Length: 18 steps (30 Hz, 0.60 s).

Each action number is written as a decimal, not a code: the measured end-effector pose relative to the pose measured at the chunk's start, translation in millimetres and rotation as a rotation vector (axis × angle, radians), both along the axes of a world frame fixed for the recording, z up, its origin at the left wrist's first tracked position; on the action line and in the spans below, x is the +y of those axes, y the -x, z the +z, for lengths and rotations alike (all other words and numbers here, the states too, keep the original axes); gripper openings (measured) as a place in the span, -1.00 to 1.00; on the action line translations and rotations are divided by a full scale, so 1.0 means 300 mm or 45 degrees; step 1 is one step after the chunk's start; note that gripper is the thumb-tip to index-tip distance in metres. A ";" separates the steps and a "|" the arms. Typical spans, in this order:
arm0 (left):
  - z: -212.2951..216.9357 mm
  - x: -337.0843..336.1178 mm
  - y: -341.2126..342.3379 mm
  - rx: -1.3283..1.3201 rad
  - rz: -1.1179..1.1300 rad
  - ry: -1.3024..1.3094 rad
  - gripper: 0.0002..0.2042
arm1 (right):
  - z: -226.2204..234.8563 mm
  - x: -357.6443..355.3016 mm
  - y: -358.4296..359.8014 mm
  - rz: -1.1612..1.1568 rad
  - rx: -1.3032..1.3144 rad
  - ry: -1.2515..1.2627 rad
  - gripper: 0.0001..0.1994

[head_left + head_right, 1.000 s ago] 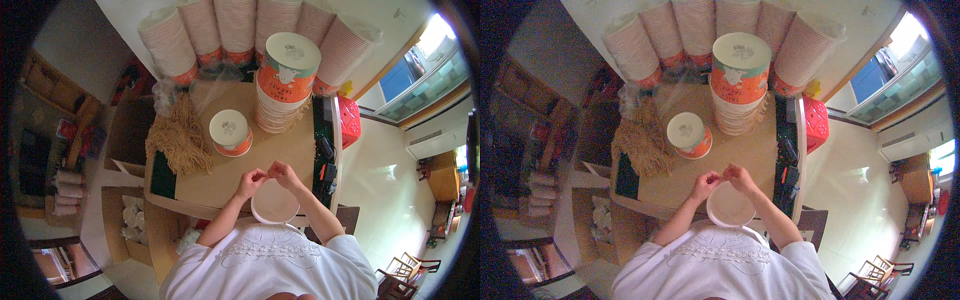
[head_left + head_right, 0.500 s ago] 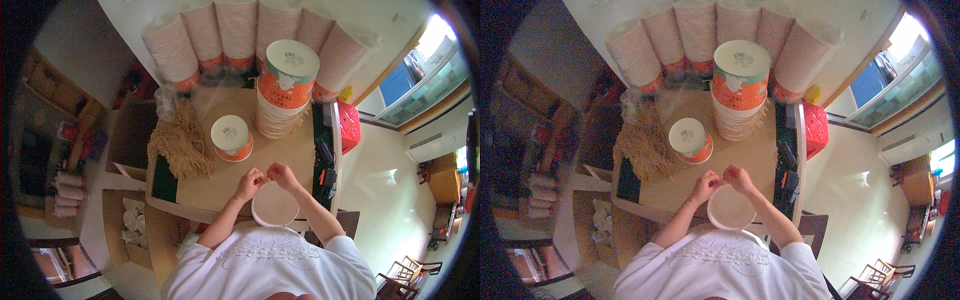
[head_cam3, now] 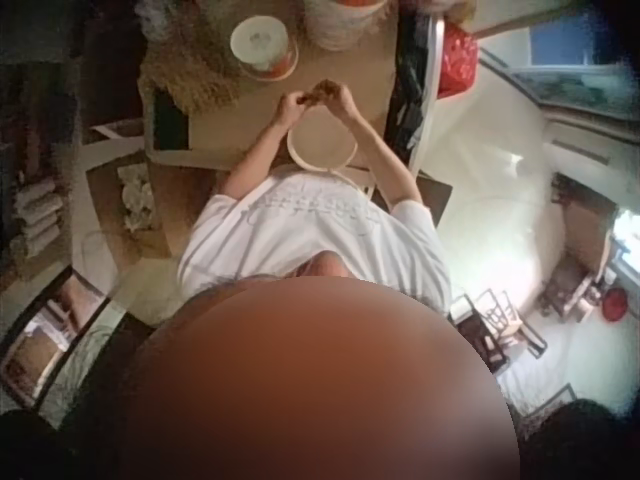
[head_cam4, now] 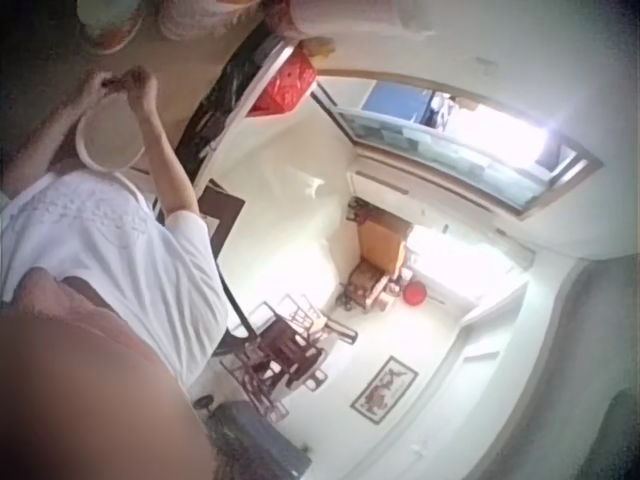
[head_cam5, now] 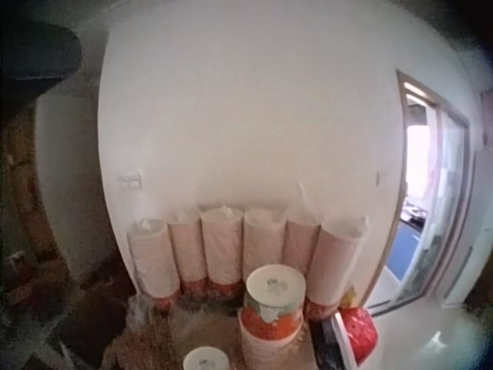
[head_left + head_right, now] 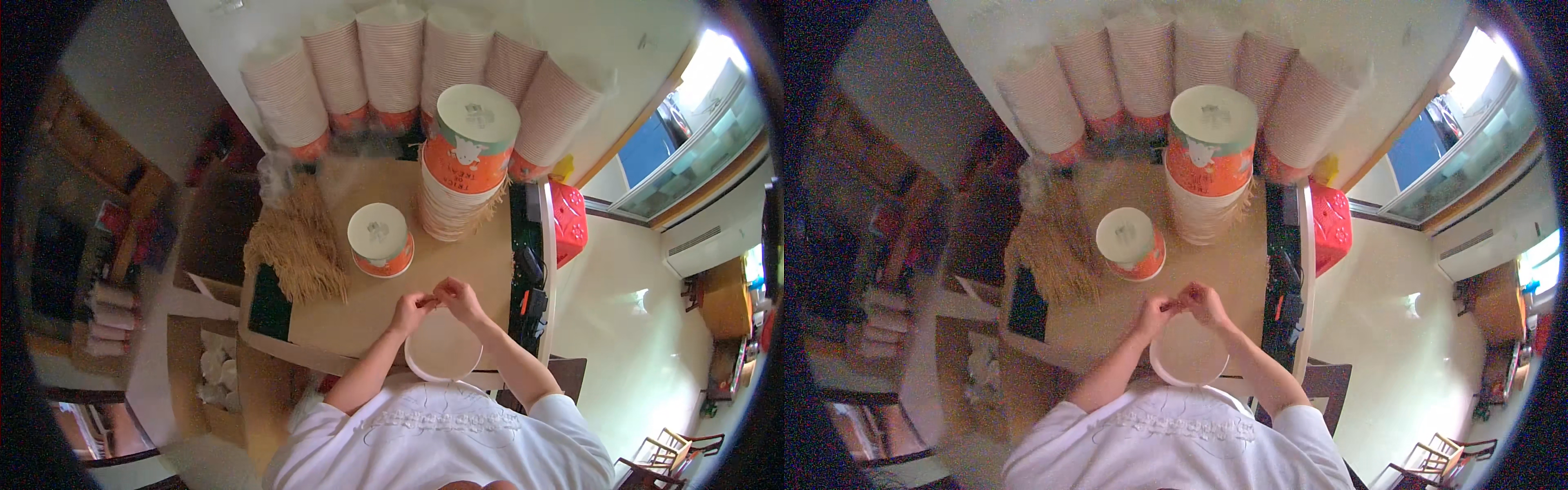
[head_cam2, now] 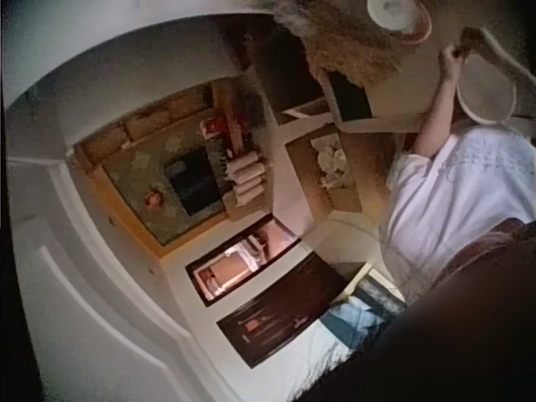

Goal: Assembling and stacking paper containers at a workbench.

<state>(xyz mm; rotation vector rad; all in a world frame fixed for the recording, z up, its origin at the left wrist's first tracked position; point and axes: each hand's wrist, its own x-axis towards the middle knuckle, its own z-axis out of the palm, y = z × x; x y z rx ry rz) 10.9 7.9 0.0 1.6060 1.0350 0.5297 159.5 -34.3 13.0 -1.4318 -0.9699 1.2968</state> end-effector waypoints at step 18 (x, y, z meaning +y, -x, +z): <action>-0.074 -0.001 0.001 -0.063 0.008 -0.141 -0.89 | 0.141 0.048 -0.078 0.606 -0.959 -0.336 -0.86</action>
